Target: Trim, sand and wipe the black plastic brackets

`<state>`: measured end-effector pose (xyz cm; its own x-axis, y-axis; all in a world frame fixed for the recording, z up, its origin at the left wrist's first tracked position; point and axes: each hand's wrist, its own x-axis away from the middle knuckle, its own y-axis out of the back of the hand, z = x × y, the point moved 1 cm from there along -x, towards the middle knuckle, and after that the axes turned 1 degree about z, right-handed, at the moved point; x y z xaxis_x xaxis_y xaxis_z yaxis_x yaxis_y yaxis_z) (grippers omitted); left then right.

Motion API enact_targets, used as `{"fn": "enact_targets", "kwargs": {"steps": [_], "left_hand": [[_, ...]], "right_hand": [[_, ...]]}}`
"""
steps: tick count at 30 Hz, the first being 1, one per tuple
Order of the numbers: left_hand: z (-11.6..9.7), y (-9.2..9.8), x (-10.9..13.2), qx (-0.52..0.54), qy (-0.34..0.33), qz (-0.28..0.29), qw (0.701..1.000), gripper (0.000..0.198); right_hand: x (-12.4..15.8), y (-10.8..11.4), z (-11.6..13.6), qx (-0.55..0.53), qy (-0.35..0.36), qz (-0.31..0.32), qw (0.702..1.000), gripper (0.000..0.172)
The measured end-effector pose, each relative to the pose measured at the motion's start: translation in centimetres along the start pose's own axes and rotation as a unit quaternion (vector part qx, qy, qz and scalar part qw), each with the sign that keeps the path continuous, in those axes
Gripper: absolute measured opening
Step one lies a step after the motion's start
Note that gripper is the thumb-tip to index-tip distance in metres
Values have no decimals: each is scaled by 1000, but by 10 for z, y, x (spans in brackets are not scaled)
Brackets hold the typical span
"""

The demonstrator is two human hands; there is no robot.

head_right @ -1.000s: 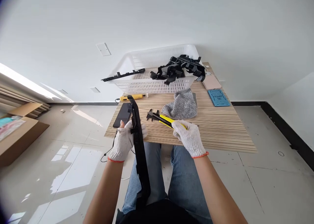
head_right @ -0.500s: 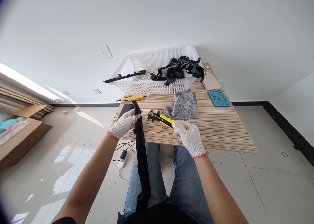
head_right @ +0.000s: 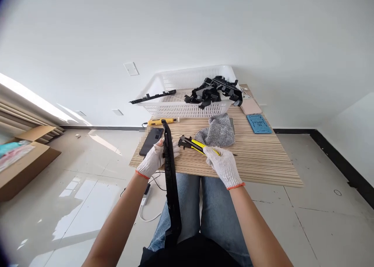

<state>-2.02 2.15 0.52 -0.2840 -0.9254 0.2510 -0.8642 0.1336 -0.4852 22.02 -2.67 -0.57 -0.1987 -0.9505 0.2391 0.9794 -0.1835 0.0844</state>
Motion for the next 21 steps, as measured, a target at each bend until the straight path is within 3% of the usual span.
{"fn": "enact_targets", "kwargs": {"steps": [4,7,12,17,21], "left_hand": [[13,1,17,3,-37,7,999,62],[19,-3,20,5,-46,-13,999,57],[21,-12,17,1,-62,-26,998,60],[21,-15,22,-146,-120,-41,981,69],[22,-16,24,-170,-113,-29,979,73]], "right_hand": [[-6,0,10,36,-43,61,997,47],[-7,1,13,43,-34,104,993,58],[-5,5,8,-15,-19,92,996,57],[-6,4,5,55,-9,125,991,56],[-10,4,3,63,10,78,995,56]]}}
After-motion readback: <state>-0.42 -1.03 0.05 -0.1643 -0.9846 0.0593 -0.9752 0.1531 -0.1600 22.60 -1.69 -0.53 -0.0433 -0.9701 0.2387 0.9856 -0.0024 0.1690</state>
